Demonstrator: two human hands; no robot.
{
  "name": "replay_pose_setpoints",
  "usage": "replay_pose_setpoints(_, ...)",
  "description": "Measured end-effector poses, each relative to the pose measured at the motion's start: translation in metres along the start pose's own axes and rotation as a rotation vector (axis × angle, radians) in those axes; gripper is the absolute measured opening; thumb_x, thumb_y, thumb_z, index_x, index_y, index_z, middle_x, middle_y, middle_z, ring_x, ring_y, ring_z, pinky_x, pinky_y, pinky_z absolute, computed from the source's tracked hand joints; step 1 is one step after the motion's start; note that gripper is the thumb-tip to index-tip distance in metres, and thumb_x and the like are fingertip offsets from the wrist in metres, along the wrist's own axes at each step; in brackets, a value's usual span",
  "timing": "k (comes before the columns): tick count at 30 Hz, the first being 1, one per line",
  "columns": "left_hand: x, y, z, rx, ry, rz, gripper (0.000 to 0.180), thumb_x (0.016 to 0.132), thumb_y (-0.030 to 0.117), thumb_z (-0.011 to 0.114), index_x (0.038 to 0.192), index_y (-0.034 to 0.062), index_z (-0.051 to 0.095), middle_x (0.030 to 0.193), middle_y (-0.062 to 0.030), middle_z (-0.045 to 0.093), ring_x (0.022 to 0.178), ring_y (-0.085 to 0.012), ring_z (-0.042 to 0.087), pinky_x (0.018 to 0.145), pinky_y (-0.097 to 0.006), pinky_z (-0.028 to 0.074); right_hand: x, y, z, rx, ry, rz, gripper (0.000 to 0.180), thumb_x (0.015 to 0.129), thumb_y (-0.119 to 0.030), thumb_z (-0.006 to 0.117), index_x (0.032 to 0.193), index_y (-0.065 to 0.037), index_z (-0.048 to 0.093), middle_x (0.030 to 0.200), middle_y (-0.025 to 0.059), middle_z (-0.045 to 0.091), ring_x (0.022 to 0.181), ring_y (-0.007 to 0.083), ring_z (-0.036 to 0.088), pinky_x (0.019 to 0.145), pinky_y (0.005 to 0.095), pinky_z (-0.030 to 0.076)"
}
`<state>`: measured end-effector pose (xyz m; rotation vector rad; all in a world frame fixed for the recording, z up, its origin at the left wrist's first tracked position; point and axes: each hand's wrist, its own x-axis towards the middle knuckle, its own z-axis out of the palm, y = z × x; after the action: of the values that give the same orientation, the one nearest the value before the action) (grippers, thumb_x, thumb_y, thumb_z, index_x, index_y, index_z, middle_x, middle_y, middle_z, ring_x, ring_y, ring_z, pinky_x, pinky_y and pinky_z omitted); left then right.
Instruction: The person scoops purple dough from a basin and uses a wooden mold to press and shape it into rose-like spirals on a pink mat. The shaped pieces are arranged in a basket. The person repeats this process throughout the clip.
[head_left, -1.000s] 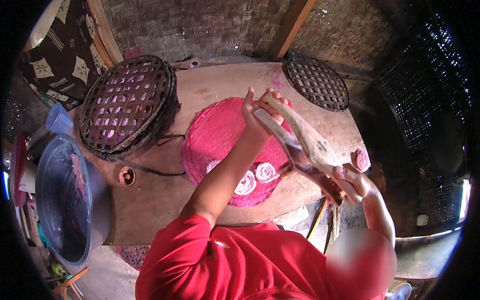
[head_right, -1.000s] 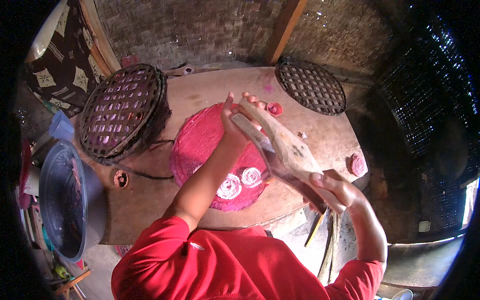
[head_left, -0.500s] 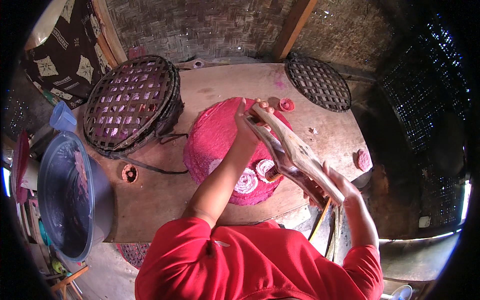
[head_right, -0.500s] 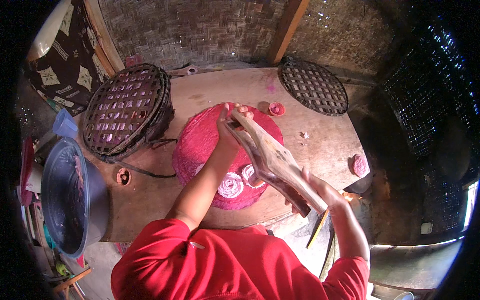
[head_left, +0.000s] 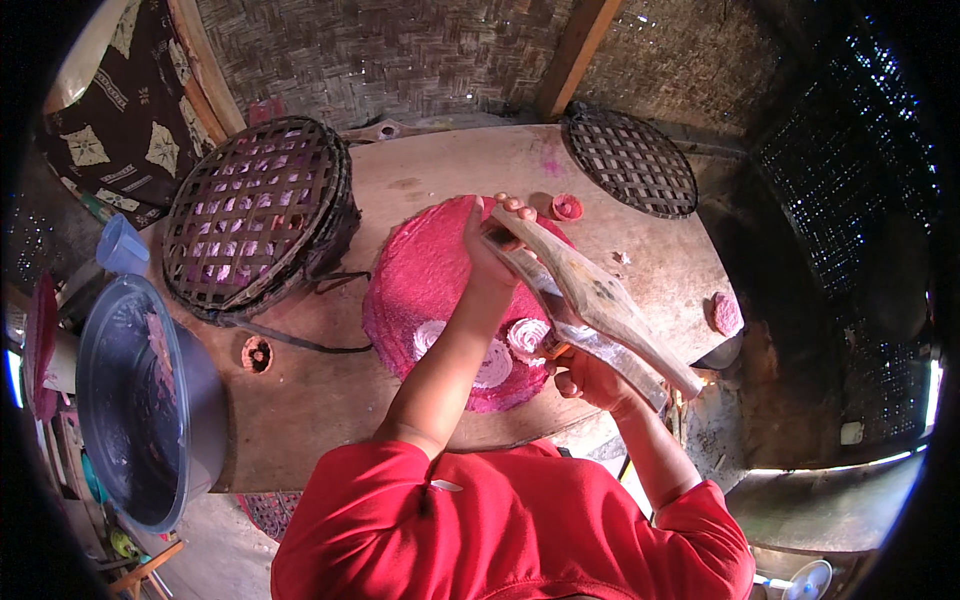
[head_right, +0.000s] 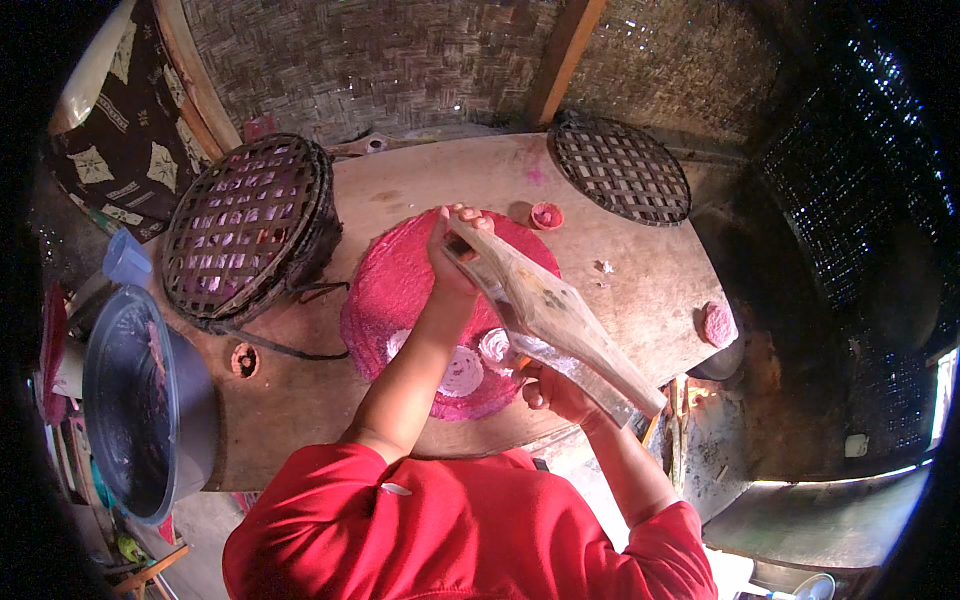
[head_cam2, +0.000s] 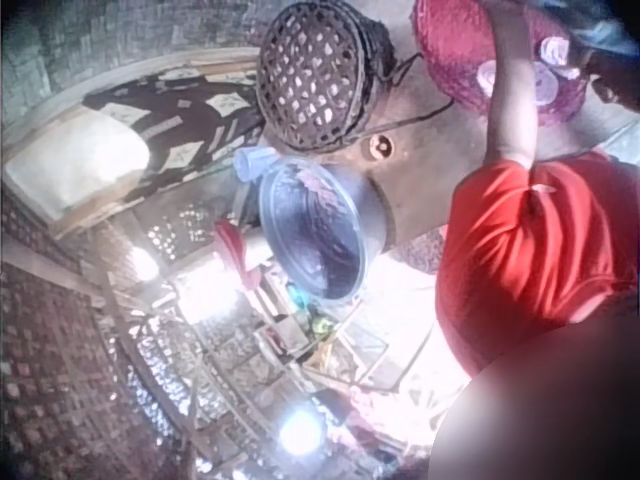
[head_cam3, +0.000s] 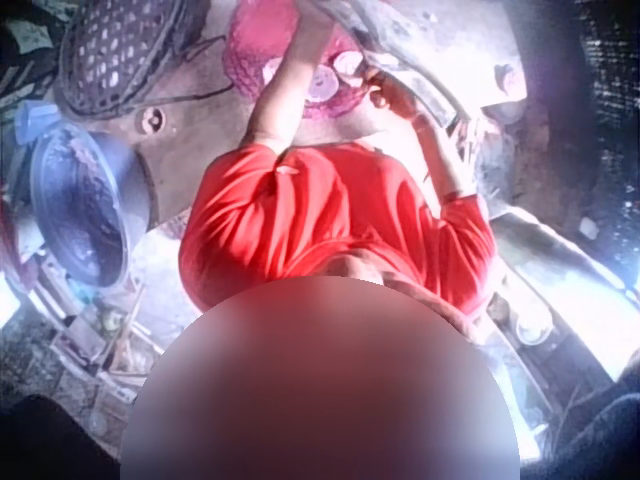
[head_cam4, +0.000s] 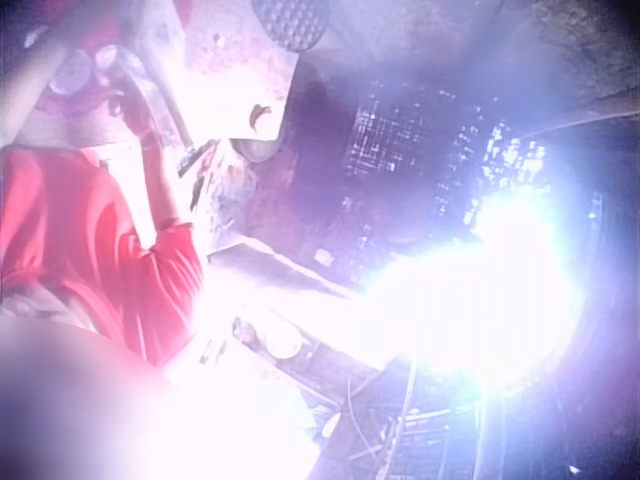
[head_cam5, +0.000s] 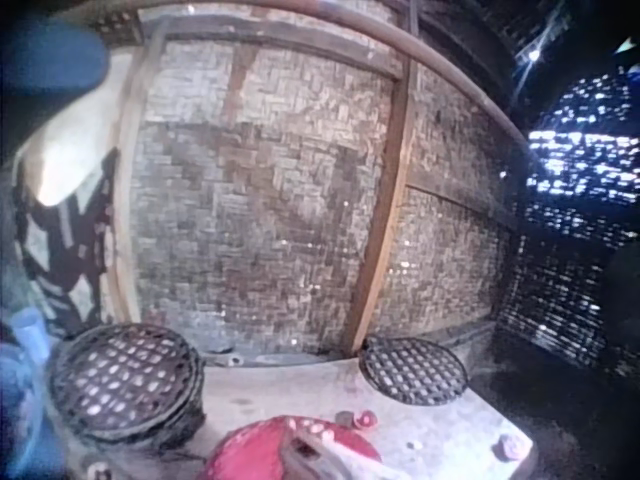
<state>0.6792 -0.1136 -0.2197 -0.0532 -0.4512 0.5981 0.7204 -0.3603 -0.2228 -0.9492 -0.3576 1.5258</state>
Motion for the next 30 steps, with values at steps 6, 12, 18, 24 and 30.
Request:
replay_pose_setpoints(6, 0.020, 0.008, 0.010, -0.046, -0.076, -0.057, 0.041, 0.097, 0.050, 0.048, 0.095, 0.0106, 0.061, 0.087, -0.0058, 0.060, 0.091, -0.0271, 0.058, 0.046, -0.024, 0.047, -0.001, 0.005, -0.001, -0.796, 0.289, -0.054, 0.048, 0.103, -0.046, 0.037, 0.117, -0.004, 0.057, 0.107, 0.0074, 0.065, 0.081, 0.0172, 0.057, 0.059, 0.0276, 0.046)
replay_pose_setpoints(12, 0.026, 0.023, 0.042, -0.007, -0.091, -0.137, 0.052, 0.097, 0.057, 0.042, 0.090, 0.0088, 0.062, 0.084, -0.0074, 0.059, 0.090, -0.0292, 0.058, 0.048, -0.031, 0.049, -0.002, -0.028, 0.011, -1.939, 0.389, -0.805, 0.044, 0.101, -0.038, 0.047, 0.129, -0.006, 0.057, 0.109, 0.0170, 0.067, 0.098, 0.0284, 0.066, 0.088, 0.0454, 0.051)
replay_pose_setpoints(18, 0.041, 0.058, 0.057, 0.461, 0.019, -0.103, 0.053, 0.096, 0.059, 0.042, 0.092, 0.0093, 0.058, 0.086, -0.0059, 0.059, 0.088, -0.0270, 0.058, 0.077, -0.040, 0.052, -0.013, -0.105, 0.018, -0.602, 0.007, 0.123, 0.078, 0.097, -0.066, 0.030, 0.131, 0.000, 0.052, 0.106, 0.0185, 0.066, 0.085, 0.0243, 0.068, 0.071, 0.0326, 0.054)
replay_pose_setpoints(24, 0.021, 0.088, 0.002, 0.246, 0.271, 0.026, 0.058, 0.094, 0.062, 0.037, 0.095, 0.0073, 0.056, 0.085, -0.0078, 0.058, 0.084, -0.0267, 0.056, 0.087, -0.045, 0.044, 0.031, -0.109, 0.049, -0.833, 0.003, 0.333, 0.075, 0.098, -0.067, 0.022, 0.119, -0.004, 0.058, 0.088, 0.0063, 0.064, 0.079, 0.0128, 0.060, 0.069, 0.0272, 0.050)
replay_pose_setpoints(30, 0.016, 0.106, 0.003, 0.345, 0.141, 0.147, 0.050, 0.097, 0.057, 0.036, 0.091, 0.0113, 0.056, 0.082, -0.0028, 0.056, 0.081, -0.0234, 0.055, 0.083, -0.042, 0.045, 0.040, -0.122, 0.070, -1.006, -0.048, 0.179, 0.073, 0.100, -0.062, 0.019, 0.129, -0.004, 0.052, 0.086, 0.0068, 0.063, 0.074, 0.0114, 0.060, 0.063, 0.0262, 0.050)
